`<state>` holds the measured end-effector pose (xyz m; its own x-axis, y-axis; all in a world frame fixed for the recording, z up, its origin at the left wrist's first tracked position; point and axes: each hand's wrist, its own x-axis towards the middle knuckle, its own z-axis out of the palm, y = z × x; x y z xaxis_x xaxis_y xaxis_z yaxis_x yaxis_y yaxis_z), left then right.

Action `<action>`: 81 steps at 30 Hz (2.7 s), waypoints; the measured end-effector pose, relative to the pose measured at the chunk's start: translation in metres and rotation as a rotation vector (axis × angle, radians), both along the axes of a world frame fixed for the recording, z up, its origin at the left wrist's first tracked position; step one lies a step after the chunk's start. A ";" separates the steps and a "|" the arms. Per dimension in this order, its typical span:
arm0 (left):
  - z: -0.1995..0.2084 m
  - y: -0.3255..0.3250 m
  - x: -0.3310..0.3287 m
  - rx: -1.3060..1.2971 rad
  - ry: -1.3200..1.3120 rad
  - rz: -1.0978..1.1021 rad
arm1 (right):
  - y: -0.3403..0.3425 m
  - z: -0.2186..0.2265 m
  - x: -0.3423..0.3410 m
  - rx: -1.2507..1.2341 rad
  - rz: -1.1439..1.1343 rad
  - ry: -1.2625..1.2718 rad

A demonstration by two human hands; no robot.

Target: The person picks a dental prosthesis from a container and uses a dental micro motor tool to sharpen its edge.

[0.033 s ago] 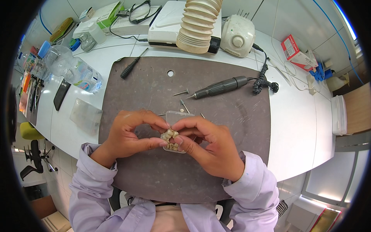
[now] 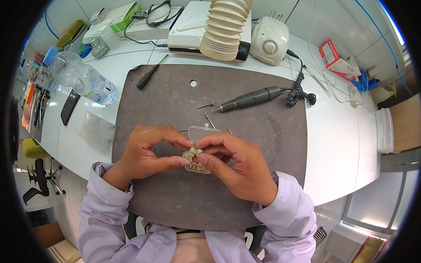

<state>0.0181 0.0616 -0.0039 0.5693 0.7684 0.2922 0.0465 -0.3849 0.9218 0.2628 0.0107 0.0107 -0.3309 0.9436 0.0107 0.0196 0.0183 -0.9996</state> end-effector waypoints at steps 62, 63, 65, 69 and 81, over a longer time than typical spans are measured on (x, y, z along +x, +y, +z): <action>-0.005 0.000 0.005 0.115 0.158 0.113 | 0.001 -0.003 -0.005 0.604 0.237 -0.898; -0.005 0.000 0.005 0.114 0.155 0.111 | 0.001 -0.003 -0.005 0.610 0.236 -0.899; -0.006 -0.001 0.004 0.108 0.157 0.117 | 0.001 -0.003 -0.005 0.629 0.230 -0.895; -0.005 0.000 0.004 0.116 0.148 0.121 | -0.003 0.004 -0.005 0.655 0.228 -0.943; -0.006 0.000 0.005 0.120 0.141 0.108 | -0.001 0.005 0.002 0.543 0.272 -0.901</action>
<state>0.0233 0.0617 -0.0097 0.5270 0.7918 0.3087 0.2188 -0.4775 0.8510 0.2649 0.0094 0.0161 -0.6237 0.7799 0.0530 0.6705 0.5685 -0.4767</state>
